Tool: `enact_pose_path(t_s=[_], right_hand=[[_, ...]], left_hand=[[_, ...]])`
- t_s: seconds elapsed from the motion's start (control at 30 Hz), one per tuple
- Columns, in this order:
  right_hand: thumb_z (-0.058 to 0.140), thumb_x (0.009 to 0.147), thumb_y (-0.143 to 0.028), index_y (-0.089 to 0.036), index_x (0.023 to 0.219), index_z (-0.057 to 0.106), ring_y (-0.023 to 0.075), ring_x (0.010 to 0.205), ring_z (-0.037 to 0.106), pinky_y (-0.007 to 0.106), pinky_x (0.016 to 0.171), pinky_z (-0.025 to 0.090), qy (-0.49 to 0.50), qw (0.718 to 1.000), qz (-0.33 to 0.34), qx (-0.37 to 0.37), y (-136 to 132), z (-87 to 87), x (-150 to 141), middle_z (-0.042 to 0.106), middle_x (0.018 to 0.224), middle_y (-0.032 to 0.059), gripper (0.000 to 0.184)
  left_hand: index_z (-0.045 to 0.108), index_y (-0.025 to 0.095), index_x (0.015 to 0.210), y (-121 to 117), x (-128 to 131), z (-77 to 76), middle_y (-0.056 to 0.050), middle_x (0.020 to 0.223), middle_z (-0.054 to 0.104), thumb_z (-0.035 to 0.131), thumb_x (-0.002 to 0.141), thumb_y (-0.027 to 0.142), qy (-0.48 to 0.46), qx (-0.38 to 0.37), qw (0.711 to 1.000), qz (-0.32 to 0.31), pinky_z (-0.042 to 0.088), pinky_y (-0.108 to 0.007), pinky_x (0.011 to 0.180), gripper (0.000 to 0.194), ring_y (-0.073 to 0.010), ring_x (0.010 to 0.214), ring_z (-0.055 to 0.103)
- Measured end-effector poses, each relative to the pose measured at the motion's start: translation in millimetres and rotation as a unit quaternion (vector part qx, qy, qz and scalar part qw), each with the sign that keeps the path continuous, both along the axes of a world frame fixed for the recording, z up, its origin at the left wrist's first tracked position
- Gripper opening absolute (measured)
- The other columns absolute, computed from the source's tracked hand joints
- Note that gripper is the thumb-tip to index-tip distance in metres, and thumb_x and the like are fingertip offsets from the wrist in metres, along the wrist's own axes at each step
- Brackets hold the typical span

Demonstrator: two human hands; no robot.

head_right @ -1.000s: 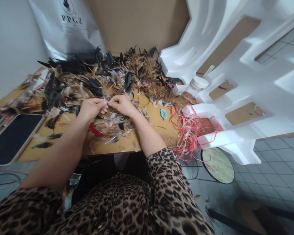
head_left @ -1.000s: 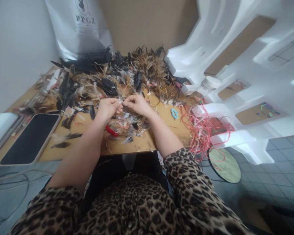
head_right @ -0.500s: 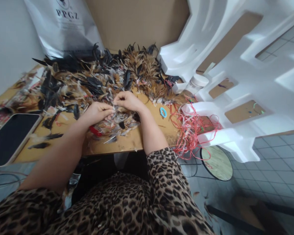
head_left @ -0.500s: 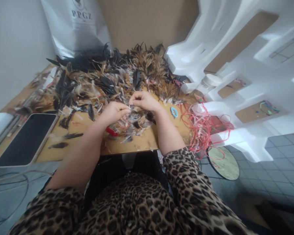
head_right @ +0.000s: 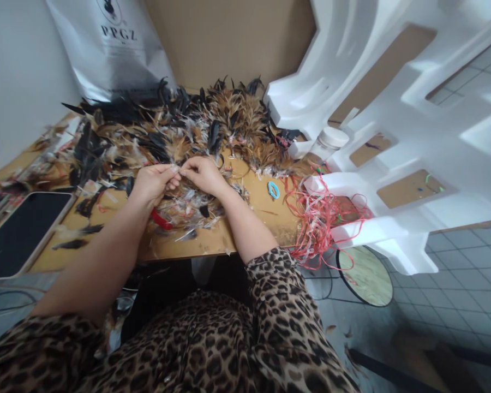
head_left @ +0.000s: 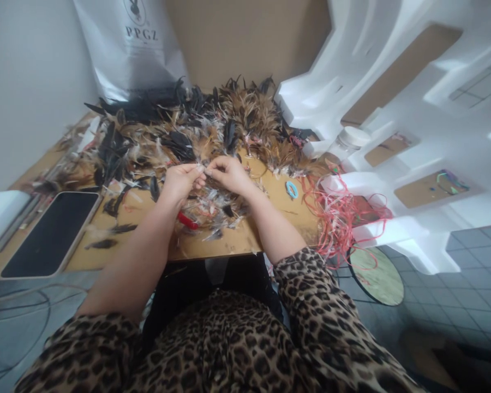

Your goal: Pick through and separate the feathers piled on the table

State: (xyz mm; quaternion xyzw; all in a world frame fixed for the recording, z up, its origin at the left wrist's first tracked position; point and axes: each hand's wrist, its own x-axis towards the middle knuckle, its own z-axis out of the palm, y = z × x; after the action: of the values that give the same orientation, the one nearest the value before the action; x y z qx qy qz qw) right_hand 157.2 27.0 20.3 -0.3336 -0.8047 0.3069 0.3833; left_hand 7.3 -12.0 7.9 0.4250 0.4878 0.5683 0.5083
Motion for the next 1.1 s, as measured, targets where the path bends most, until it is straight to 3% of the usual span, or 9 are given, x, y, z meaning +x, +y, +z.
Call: enact_pose_path(t_s=[0.13,0.27,0.4,0.5,0.63,0.73,0.8,0.9,1.1], right_hand=[[0.052,0.079,-0.024,-0.011,0.073,0.063,0.0104,0.069,0.051,0.023,0.069,0.037,-0.038,0.996,-0.017,0.077,-5.0,1.2,-3.3,0.059,0.071,0.0016,0.018],[0.048,0.080,-0.021,-0.012,0.075,0.063,0.0120,0.073,0.050,0.024,0.071,0.036,-0.108,0.986,-0.020,0.125,-12.8,5.9,-3.3,0.057,0.074,0.0030,0.018],[0.047,0.080,-0.021,-0.013,0.077,0.063,0.0144,0.080,0.051,0.026,0.073,0.035,-0.180,0.973,-0.017,0.142,-18.0,12.6,-0.9,0.057,0.082,0.0051,0.018],[0.052,0.077,-0.023,-0.013,0.074,0.064,0.0145,0.082,0.052,0.027,0.076,0.037,-0.149,0.983,0.008,0.103,-12.6,15.7,5.9,0.058,0.083,0.0052,0.016],[0.064,0.068,-0.029,-0.011,0.071,0.062,0.0107,0.068,0.052,0.025,0.069,0.040,-0.018,0.989,0.099,-0.108,-1.4,16.0,17.1,0.060,0.071,0.0017,0.018],[0.069,0.062,-0.031,-0.011,0.066,0.058,0.0071,0.056,0.047,0.021,0.057,0.038,0.097,0.960,0.125,-0.232,-0.3,13.2,17.2,0.057,0.060,-0.0021,0.023],[0.071,0.060,-0.033,-0.012,0.064,0.056,0.0051,0.050,0.042,0.019,0.051,0.035,0.149,0.945,0.122,-0.264,-2.7,10.1,12.3,0.053,0.054,-0.0045,0.026],[0.075,0.058,-0.037,-0.013,0.067,0.055,0.0046,0.049,0.045,0.018,0.050,0.037,0.215,0.919,0.119,-0.310,-6.8,5.2,2.7,0.056,0.056,-0.0041,0.032],[0.080,0.051,-0.038,-0.014,0.065,0.057,0.0084,0.063,0.058,0.022,0.066,0.047,0.279,0.893,0.120,-0.333,-11.4,3.6,-7.8,0.064,0.065,-0.0005,0.036]], left_hand=[[0.062,0.011,0.061,1.0,-0.7,-1.3,-0.001,0.053,0.059,0.061,0.069,0.019,0.036,0.001,0.999,0.011,0.038,-0.016,0.041,0.012,-0.0049,0.041,0.049],[0.061,0.012,0.059,1.1,-3.3,-3.7,-0.001,0.047,0.056,0.055,0.071,0.018,0.136,0.003,0.991,0.012,0.038,-0.018,0.040,0.015,-0.0072,0.037,0.049],[0.060,0.013,0.056,-1.5,-7.8,-4.1,-0.001,0.044,0.055,0.053,0.072,0.016,0.254,0.009,0.965,-0.062,0.038,-0.018,0.041,0.017,-0.0084,0.038,0.049],[0.061,0.014,0.055,-5.5,-9.0,-0.3,-0.001,0.043,0.056,0.058,0.070,0.021,0.297,0.004,0.941,-0.163,0.037,-0.018,0.041,0.018,-0.0083,0.037,0.049],[0.064,0.013,0.057,-12.0,-8.4,7.8,-0.003,0.047,0.058,0.067,0.067,0.029,0.196,-0.021,0.936,-0.293,0.037,-0.018,0.040,0.019,-0.0080,0.040,0.050],[0.063,0.012,0.060,-15.1,-8.9,11.3,-0.002,0.049,0.056,0.071,0.066,0.032,0.068,-0.030,0.953,-0.293,0.032,-0.016,0.038,0.022,-0.0056,0.041,0.047],[0.062,0.012,0.060,-15.7,-9.5,11.7,-0.001,0.050,0.053,0.073,0.063,0.032,-0.028,-0.033,0.961,-0.274,0.029,-0.015,0.037,0.024,-0.0034,0.039,0.043],[0.056,0.012,0.058,-15.2,-10.0,11.2,0.003,0.047,0.044,0.074,0.063,0.031,-0.134,-0.050,0.948,-0.285,0.022,-0.014,0.035,0.027,-0.0005,0.036,0.032],[0.046,0.014,0.058,-14.9,-9.4,11.8,0.005,0.052,0.036,0.069,0.069,0.019,-0.223,-0.116,0.922,-0.295,0.016,-0.010,0.031,0.027,0.0017,0.034,0.025]])
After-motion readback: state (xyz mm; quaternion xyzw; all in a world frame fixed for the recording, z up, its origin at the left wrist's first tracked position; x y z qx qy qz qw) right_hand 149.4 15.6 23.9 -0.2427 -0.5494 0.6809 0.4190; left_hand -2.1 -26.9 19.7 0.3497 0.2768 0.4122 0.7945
